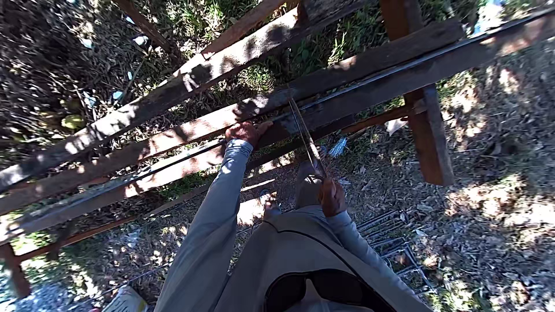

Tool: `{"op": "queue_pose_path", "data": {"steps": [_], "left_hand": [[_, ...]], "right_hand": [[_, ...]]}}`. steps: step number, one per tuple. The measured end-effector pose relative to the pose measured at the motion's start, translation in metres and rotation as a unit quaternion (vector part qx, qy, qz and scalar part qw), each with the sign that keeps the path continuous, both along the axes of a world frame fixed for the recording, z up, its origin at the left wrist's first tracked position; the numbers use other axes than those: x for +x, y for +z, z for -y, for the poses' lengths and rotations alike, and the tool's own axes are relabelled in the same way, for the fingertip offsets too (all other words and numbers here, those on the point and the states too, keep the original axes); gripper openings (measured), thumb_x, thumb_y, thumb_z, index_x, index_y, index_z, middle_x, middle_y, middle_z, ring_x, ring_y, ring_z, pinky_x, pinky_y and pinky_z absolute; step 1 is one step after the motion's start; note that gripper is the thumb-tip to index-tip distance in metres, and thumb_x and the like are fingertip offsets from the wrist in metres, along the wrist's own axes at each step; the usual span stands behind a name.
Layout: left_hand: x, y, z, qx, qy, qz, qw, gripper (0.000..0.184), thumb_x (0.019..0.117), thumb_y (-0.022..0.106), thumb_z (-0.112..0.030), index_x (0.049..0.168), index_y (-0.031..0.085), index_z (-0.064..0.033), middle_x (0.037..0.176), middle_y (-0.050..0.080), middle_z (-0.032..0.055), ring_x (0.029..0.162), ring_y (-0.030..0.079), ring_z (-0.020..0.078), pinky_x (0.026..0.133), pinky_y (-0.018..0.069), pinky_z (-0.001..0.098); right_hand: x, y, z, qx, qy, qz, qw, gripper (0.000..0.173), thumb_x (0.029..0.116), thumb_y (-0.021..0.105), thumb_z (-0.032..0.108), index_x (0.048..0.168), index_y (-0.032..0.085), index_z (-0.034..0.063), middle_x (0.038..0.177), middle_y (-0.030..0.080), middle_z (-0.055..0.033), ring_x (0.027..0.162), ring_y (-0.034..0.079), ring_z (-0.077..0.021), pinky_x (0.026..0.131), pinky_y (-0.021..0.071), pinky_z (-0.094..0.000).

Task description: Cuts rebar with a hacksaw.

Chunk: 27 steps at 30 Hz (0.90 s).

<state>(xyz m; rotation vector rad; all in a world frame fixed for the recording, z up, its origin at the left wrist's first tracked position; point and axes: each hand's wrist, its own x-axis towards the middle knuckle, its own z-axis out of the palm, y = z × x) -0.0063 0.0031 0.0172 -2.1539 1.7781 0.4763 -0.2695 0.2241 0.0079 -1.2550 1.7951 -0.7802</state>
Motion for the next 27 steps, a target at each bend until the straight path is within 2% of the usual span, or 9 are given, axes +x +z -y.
{"op": "queue_pose_path", "data": {"steps": [3,5,8,11,17,19,22,24,27], "left_hand": [[0.001,0.0,0.002,0.008,0.002,0.008,1.0,0.107,0.0768,0.02,-0.1,0.11,0.072,-0.0121,0.109,0.074,0.0185,0.106,0.071,0.039,0.084,0.0542,0.0652],[0.001,-0.003,0.002,0.007,0.002,0.004,1.0,0.107,0.0772,0.02,-0.1,0.11,0.072,-0.0125,0.11,0.074,0.0183,0.106,0.071,0.0389,0.085,0.0539,0.0656],[0.002,-0.005,0.001,0.003,0.004,0.002,1.0,0.105,0.0781,0.021,-0.099,0.11,0.073,-0.0134,0.11,0.075,0.0175,0.107,0.071,0.0388,0.086,0.0536,0.0661],[-0.001,0.0,-0.002,0.005,0.004,-0.009,1.0,0.102,0.0793,0.024,-0.098,0.11,0.072,-0.0135,0.111,0.074,0.0179,0.109,0.07,0.0392,0.087,0.0532,0.0666],[-0.001,0.0,-0.002,0.005,0.002,-0.006,1.0,0.105,0.0782,0.022,-0.099,0.11,0.072,-0.0117,0.111,0.074,0.0185,0.108,0.071,0.0394,0.086,0.0538,0.066],[0.0,-0.001,-0.001,0.002,0.003,-0.004,1.0,0.106,0.0773,0.021,-0.1,0.108,0.073,-0.0119,0.109,0.074,0.0182,0.106,0.071,0.0393,0.085,0.054,0.0658],[0.0,0.0,-0.001,0.011,-0.003,0.0,1.0,0.106,0.0785,0.02,-0.099,0.111,0.072,-0.0128,0.111,0.074,0.018,0.108,0.071,0.0385,0.087,0.0539,0.0656],[0.0,0.001,-0.002,0.011,-0.001,0.001,1.0,0.105,0.079,0.02,-0.098,0.113,0.072,-0.0135,0.113,0.074,0.0179,0.11,0.07,0.0386,0.088,0.0533,0.0659],[-0.001,0.003,-0.004,0.012,0.0,-0.002,1.0,0.104,0.0791,0.02,-0.098,0.114,0.072,-0.0147,0.115,0.074,0.0175,0.112,0.07,0.0386,0.09,0.0527,0.0665]], "right_hand": [[0.019,0.027,0.047,0.005,0.018,-0.065,0.998,0.074,0.1076,0.018,0.052,0.083,0.064,-0.0003,0.062,0.054,-0.0099,0.059,0.058,-0.0241,0.058,0.0509,-0.049],[0.042,0.021,0.109,0.006,-0.024,-0.057,0.998,0.063,0.1089,0.032,0.044,0.09,0.068,-0.0041,0.073,0.063,-0.0182,0.072,0.064,-0.0313,0.07,0.053,-0.0557],[0.059,0.016,0.167,-0.001,-0.025,-0.021,0.999,0.071,0.1079,0.027,0.057,0.095,0.07,0.0021,0.084,0.067,-0.0184,0.087,0.066,-0.0324,0.08,0.0531,-0.0586],[0.045,0.011,0.132,-0.048,-0.005,-0.051,0.998,0.053,0.1112,0.037,0.036,0.109,0.071,-0.0042,0.087,0.07,-0.0238,0.083,0.07,-0.0371,0.078,0.0556,-0.0599],[-0.003,-0.008,-0.008,0.001,-0.011,0.003,1.0,0.078,0.1031,0.015,0.067,0.081,0.061,0.0072,0.057,0.047,-0.0004,0.05,0.05,-0.0149,0.05,0.0481,-0.0416],[0.006,0.012,0.013,0.003,-0.003,-0.031,1.0,0.079,0.1043,0.016,0.064,0.084,0.064,0.0051,0.058,0.049,-0.0027,0.052,0.052,-0.0166,0.052,0.0482,-0.0426],[0.04,0.024,0.101,0.054,-0.034,-0.047,0.997,0.063,0.1083,0.034,0.045,0.087,0.067,-0.004,0.073,0.062,-0.0178,0.071,0.064,-0.0312,0.07,0.0524,-0.0565],[0.057,0.015,0.152,0.031,-0.063,-0.012,0.997,0.065,0.1085,0.034,0.053,0.087,0.068,0.0011,0.076,0.062,-0.0148,0.076,0.062,-0.0282,0.072,0.0517,-0.0544],[0.054,0.016,0.15,-0.001,-0.039,-0.038,0.999,0.06,0.1107,0.034,0.046,0.105,0.071,-0.0001,0.089,0.069,-0.0215,0.088,0.067,-0.0356,0.081,0.0532,-0.0589]]}}
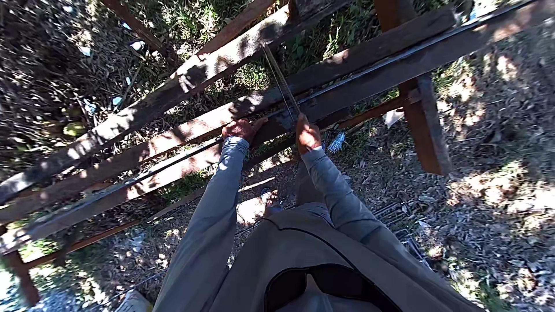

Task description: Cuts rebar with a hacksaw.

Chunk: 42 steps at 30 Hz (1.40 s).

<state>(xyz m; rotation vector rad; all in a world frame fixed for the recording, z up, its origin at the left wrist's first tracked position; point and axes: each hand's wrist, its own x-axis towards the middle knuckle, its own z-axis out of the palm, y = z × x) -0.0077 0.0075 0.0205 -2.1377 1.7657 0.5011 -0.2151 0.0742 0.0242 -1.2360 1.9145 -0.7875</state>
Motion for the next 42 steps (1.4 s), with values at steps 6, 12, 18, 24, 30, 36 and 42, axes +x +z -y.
{"op": "queue_pose_path", "data": {"steps": [6,12,18,24,30,36,42], "left_hand": [[0.001,0.002,0.001,-0.003,-0.005,-0.004,1.0,0.106,0.0788,0.02,-0.099,0.114,0.072,-0.0134,0.115,0.074,0.0192,0.111,0.069,0.0402,0.088,0.0522,0.0674],[-0.001,-0.002,0.005,0.0,0.002,0.009,1.0,0.104,0.0793,0.021,-0.098,0.115,0.072,-0.0144,0.116,0.073,0.0187,0.113,0.069,0.039,0.09,0.0515,0.0674],[-0.005,0.002,-0.003,-0.01,-0.004,0.004,1.0,0.104,0.0808,0.022,-0.097,0.114,0.072,-0.0117,0.116,0.073,0.0202,0.113,0.069,0.041,0.09,0.0509,0.069],[-0.001,-0.003,0.0,-0.011,-0.002,-0.003,1.0,0.105,0.0786,0.021,-0.099,0.112,0.072,-0.0134,0.113,0.074,0.0191,0.111,0.069,0.0401,0.089,0.0514,0.0676],[0.001,-0.005,0.004,-0.007,0.001,-0.005,1.0,0.107,0.0774,0.019,-0.1,0.111,0.072,-0.0129,0.112,0.074,0.0182,0.11,0.07,0.04,0.089,0.0519,0.0675],[0.001,-0.003,0.0,-0.013,-0.008,0.0,1.0,0.106,0.0796,0.019,-0.098,0.109,0.072,-0.0117,0.111,0.074,0.0186,0.109,0.07,0.0395,0.088,0.0527,0.0671],[0.002,-0.003,0.002,-0.011,-0.009,0.0,1.0,0.105,0.0787,0.019,-0.099,0.111,0.071,-0.0128,0.112,0.074,0.0188,0.109,0.07,0.0397,0.087,0.0532,0.0672]], "right_hand": [[-0.053,-0.022,-0.15,0.002,0.05,-0.002,0.999,0.08,0.1049,0.014,0.061,0.083,0.064,0.003,0.06,0.054,-0.0061,0.055,0.057,-0.0206,0.056,0.0516,-0.047],[-0.013,0.007,-0.047,0.026,0.015,-0.022,0.999,0.062,0.1087,0.033,0.045,0.085,0.067,-0.0003,0.072,0.063,-0.0154,0.071,0.065,-0.0304,0.068,0.0528,-0.0557],[0.0,0.002,-0.005,0.001,0.001,0.032,0.999,0.061,0.1095,0.035,0.049,0.104,0.074,0.0023,0.094,0.072,-0.0174,0.095,0.07,-0.0301,0.088,0.0543,-0.056],[-0.055,-0.021,-0.141,0.008,0.063,0.011,0.998,0.084,0.1035,0.012,0.066,0.084,0.064,0.0031,0.062,0.055,-0.0077,0.057,0.058,-0.0229,0.058,0.0526,-0.0493],[-0.018,0.001,-0.043,-0.001,0.016,-0.013,1.0,0.059,0.1089,0.036,0.041,0.091,0.07,-0.0029,0.076,0.066,-0.0184,0.074,0.066,-0.031,0.071,0.0543,-0.0557],[-0.01,-0.002,-0.022,-0.024,0.026,-0.012,0.999,0.049,0.1102,0.039,0.034,0.108,0.073,-0.0025,0.092,0.072,-0.0216,0.089,0.071,-0.034,0.083,0.0561,-0.0563],[-0.056,-0.02,-0.154,0.009,0.044,0.019,0.999,0.077,0.1044,0.014,0.063,0.079,0.06,0.0061,0.058,0.051,-0.0031,0.053,0.054,-0.0183,0.053,0.0502,-0.0447]]}}
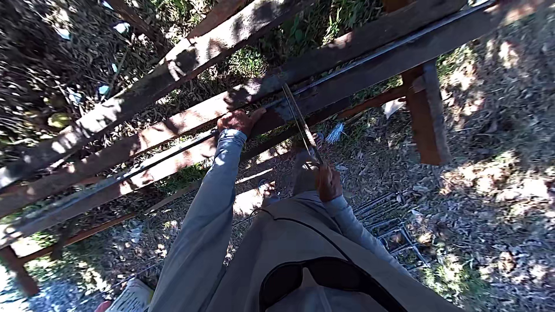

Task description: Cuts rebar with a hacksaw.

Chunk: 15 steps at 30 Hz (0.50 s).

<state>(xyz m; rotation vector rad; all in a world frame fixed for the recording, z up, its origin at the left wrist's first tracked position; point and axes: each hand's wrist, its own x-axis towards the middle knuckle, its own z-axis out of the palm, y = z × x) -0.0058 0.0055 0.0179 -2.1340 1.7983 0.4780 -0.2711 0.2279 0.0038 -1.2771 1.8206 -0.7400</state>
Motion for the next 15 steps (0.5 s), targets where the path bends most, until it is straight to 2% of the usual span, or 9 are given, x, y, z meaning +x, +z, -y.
{"op": "queue_pose_path", "data": {"steps": [2,3,5,6,8,9,11,13,15], "left_hand": [[0.0,0.0,0.0,-0.002,0.005,0.0,1.0,0.105,0.0792,0.021,-0.098,0.111,0.071,-0.0122,0.112,0.074,0.0187,0.109,0.07,0.04,0.086,0.0531,0.0668],[0.0,0.001,0.001,0.0,0.007,-0.002,1.0,0.105,0.079,0.021,-0.098,0.112,0.071,-0.0127,0.113,0.074,0.0184,0.11,0.07,0.0398,0.088,0.0531,0.0666],[-0.001,-0.001,0.002,0.003,0.007,-0.002,1.0,0.105,0.0787,0.021,-0.099,0.112,0.072,-0.0132,0.113,0.074,0.0178,0.111,0.07,0.0388,0.09,0.0527,0.066],[-0.001,-0.001,0.001,0.004,0.007,-0.003,1.0,0.106,0.0783,0.02,-0.099,0.112,0.072,-0.013,0.114,0.074,0.0179,0.112,0.07,0.0387,0.09,0.0519,0.0664],[0.0,0.001,0.0,0.001,0.003,-0.004,1.0,0.107,0.0785,0.019,-0.099,0.113,0.071,-0.0124,0.114,0.074,0.0187,0.112,0.069,0.0393,0.09,0.0517,0.0669],[0.0,0.001,-0.001,-0.003,-0.001,-0.001,1.0,0.108,0.0784,0.018,-0.099,0.113,0.071,-0.012,0.114,0.073,0.0196,0.111,0.069,0.0404,0.09,0.0519,0.0676],[-0.001,0.002,-0.001,-0.006,0.0,0.0,1.0,0.109,0.0777,0.017,-0.1,0.113,0.072,-0.0119,0.115,0.073,0.0198,0.112,0.069,0.0408,0.09,0.0514,0.0677],[0.001,0.003,0.003,-0.011,-0.008,0.002,1.0,0.109,0.0784,0.016,-0.099,0.112,0.072,-0.0115,0.113,0.074,0.0195,0.11,0.07,0.0407,0.087,0.0524,0.0675],[0.0,0.0,0.0,0.001,-0.006,-0.002,1.0,0.109,0.0781,0.016,-0.099,0.111,0.071,-0.0106,0.113,0.073,0.02,0.11,0.07,0.0406,0.088,0.0521,0.0673]], "right_hand": [[0.008,0.018,0.021,0.004,0.005,-0.028,1.0,0.076,0.1052,0.016,0.059,0.08,0.062,0.0038,0.059,0.053,-0.0062,0.055,0.057,-0.0211,0.054,0.0503,-0.0468],[0.018,0.025,0.046,0.02,0.0,-0.035,0.999,0.073,0.106,0.021,0.053,0.089,0.068,0.0002,0.064,0.059,-0.0111,0.06,0.06,-0.0263,0.06,0.052,-0.0519],[0.044,0.024,0.113,0.017,-0.039,-0.03,0.999,0.064,0.1086,0.032,0.048,0.09,0.07,0.0001,0.073,0.065,-0.016,0.071,0.065,-0.0305,0.07,0.0533,-0.0566],[0.055,0.019,0.142,-0.008,-0.055,-0.014,0.998,0.064,0.1089,0.035,0.049,0.085,0.07,0.0012,0.074,0.065,-0.0152,0.074,0.065,-0.0291,0.071,0.0531,-0.0555],[0.064,0.018,0.176,-0.037,-0.036,0.005,0.999,0.067,0.1085,0.029,0.054,0.083,0.066,0.0047,0.074,0.062,-0.0118,0.076,0.063,-0.0266,0.072,0.0523,-0.0537],[0.064,0.018,0.175,-0.042,-0.037,0.01,0.998,0.067,0.1086,0.028,0.054,0.086,0.067,0.0041,0.076,0.062,-0.0125,0.077,0.063,-0.0269,0.073,0.0521,-0.0537],[0.053,0.016,0.142,-0.035,-0.041,-0.022,0.998,0.062,0.1107,0.033,0.045,0.098,0.073,-0.0012,0.081,0.069,-0.0189,0.078,0.069,-0.0321,0.075,0.0553,-0.0565],[0.03,0.005,0.085,0.017,-0.013,-0.012,1.0,0.068,0.1071,0.025,0.054,0.095,0.067,0.0008,0.072,0.062,-0.0143,0.066,0.063,-0.0287,0.065,0.0545,-0.0543],[0.005,-0.012,0.021,0.016,0.001,0.006,1.0,0.082,0.1031,0.015,0.066,0.089,0.065,0.0032,0.062,0.055,-0.0068,0.057,0.057,-0.0221,0.058,0.0527,-0.0493]]}}
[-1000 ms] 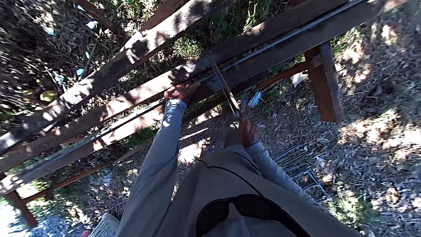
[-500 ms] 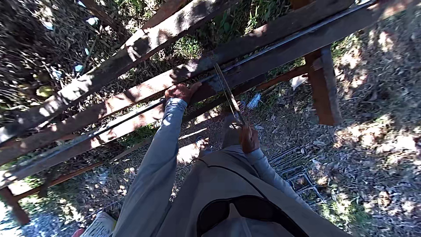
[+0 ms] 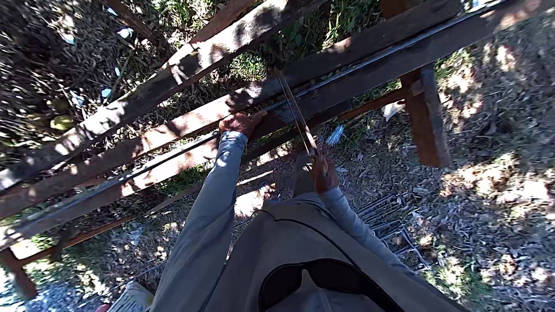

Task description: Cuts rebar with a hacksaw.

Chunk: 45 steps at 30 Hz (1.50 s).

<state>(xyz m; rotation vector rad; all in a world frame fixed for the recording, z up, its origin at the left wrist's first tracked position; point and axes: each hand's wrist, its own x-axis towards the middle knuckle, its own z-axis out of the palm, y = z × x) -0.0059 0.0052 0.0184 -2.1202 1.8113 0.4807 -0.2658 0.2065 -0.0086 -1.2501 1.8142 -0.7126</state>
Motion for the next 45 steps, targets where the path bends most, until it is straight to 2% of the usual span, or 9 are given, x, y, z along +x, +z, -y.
{"op": "queue_pose_path", "data": {"steps": [3,7,10,20,28,30,37,41,45], "left_hand": [[0.0,0.001,0.0,0.003,0.003,0.0,1.0,0.108,0.0782,0.018,-0.099,0.112,0.071,-0.0112,0.113,0.074,0.0194,0.109,0.07,0.0401,0.088,0.0521,0.0665],[0.0,-0.002,0.002,0.003,0.001,0.004,1.0,0.109,0.0783,0.017,-0.099,0.115,0.07,-0.0109,0.115,0.073,0.0204,0.111,0.069,0.0408,0.089,0.0516,0.0673],[0.002,0.0,0.003,-0.001,0.004,0.006,1.0,0.109,0.078,0.016,-0.099,0.115,0.071,-0.0123,0.114,0.074,0.0195,0.11,0.07,0.0406,0.088,0.0525,0.067],[-0.001,0.003,0.006,-0.001,0.004,-0.002,1.0,0.106,0.0791,0.021,-0.098,0.113,0.071,-0.0109,0.112,0.074,0.0193,0.109,0.07,0.04,0.087,0.0535,0.0658],[-0.001,-0.002,0.006,-0.013,0.009,-0.002,1.0,0.108,0.0788,0.019,-0.099,0.114,0.072,-0.0119,0.113,0.074,0.0193,0.11,0.07,0.04,0.089,0.0516,0.0664],[-0.001,-0.003,0.0,-0.012,0.006,0.0,1.0,0.108,0.0786,0.018,-0.099,0.112,0.072,-0.0113,0.112,0.074,0.019,0.109,0.07,0.0402,0.088,0.0524,0.067],[0.001,-0.001,0.001,-0.009,0.009,-0.006,1.0,0.108,0.0783,0.02,-0.099,0.111,0.072,-0.0103,0.111,0.074,0.0201,0.108,0.07,0.0406,0.087,0.0535,0.0661],[0.002,-0.006,0.002,-0.011,0.012,-0.007,1.0,0.106,0.0787,0.02,-0.099,0.112,0.072,-0.0125,0.113,0.074,0.0185,0.11,0.07,0.0396,0.088,0.0528,0.0663],[0.004,-0.008,0.001,-0.012,0.009,-0.001,1.0,0.106,0.0792,0.019,-0.098,0.111,0.072,-0.0125,0.113,0.074,0.0189,0.11,0.07,0.0405,0.087,0.0532,0.0677]], "right_hand": [[-0.006,0.018,-0.021,-0.002,-0.005,-0.009,1.0,0.082,0.1019,0.012,0.068,0.082,0.061,0.0055,0.057,0.049,-0.0029,0.051,0.052,-0.018,0.051,0.0487,-0.0445],[0.038,0.041,0.089,0.008,-0.034,-0.048,0.998,0.063,0.1095,0.032,0.044,0.093,0.07,-0.003,0.075,0.065,-0.018,0.073,0.066,-0.0313,0.071,0.0536,-0.0564],[0.058,0.033,0.154,-0.042,-0.027,-0.013,0.999,0.073,0.1074,0.023,0.058,0.09,0.068,0.0045,0.08,0.065,-0.0147,0.083,0.066,-0.0296,0.078,0.0528,-0.0573],[-0.001,0.015,-0.01,-0.019,-0.013,0.009,1.0,0.08,0.1031,0.012,0.067,0.079,0.059,0.0069,0.057,0.048,-0.0009,0.051,0.051,-0.0153,0.051,0.0489,-0.0415],[0.058,0.027,0.147,-0.062,-0.071,0.025,0.995,0.062,0.109,0.034,0.051,0.089,0.069,0.0032,0.075,0.061,-0.011,0.075,0.061,-0.0238,0.072,0.0518,-0.0505],[0.048,0.025,0.116,-0.072,-0.056,-0.016,0.996,0.056,0.1106,0.038,0.04,0.101,0.074,-0.0024,0.083,0.07,-0.0191,0.08,0.07,-0.0304,0.077,0.0564,-0.0553],[-0.005,0.011,-0.021,-0.021,-0.007,-0.009,1.0,0.084,0.1013,0.011,0.071,0.078,0.059,0.006,0.057,0.048,-0.0028,0.051,0.052,-0.0181,0.051,0.0486,-0.0446],[0.028,0.034,0.077,-0.003,-0.014,-0.047,0.999,0.065,0.1061,0.03,0.047,0.083,0.066,-0.0018,0.068,0.061,-0.0149,0.066,0.063,-0.0292,0.064,0.0533,-0.0547],[0.057,0.032,0.158,-0.022,-0.035,-0.001,0.999,0.069,0.1081,0.026,0.058,0.095,0.071,0.0068,0.079,0.065,-0.0124,0.081,0.065,-0.0264,0.076,0.0529,-0.0537]]}}
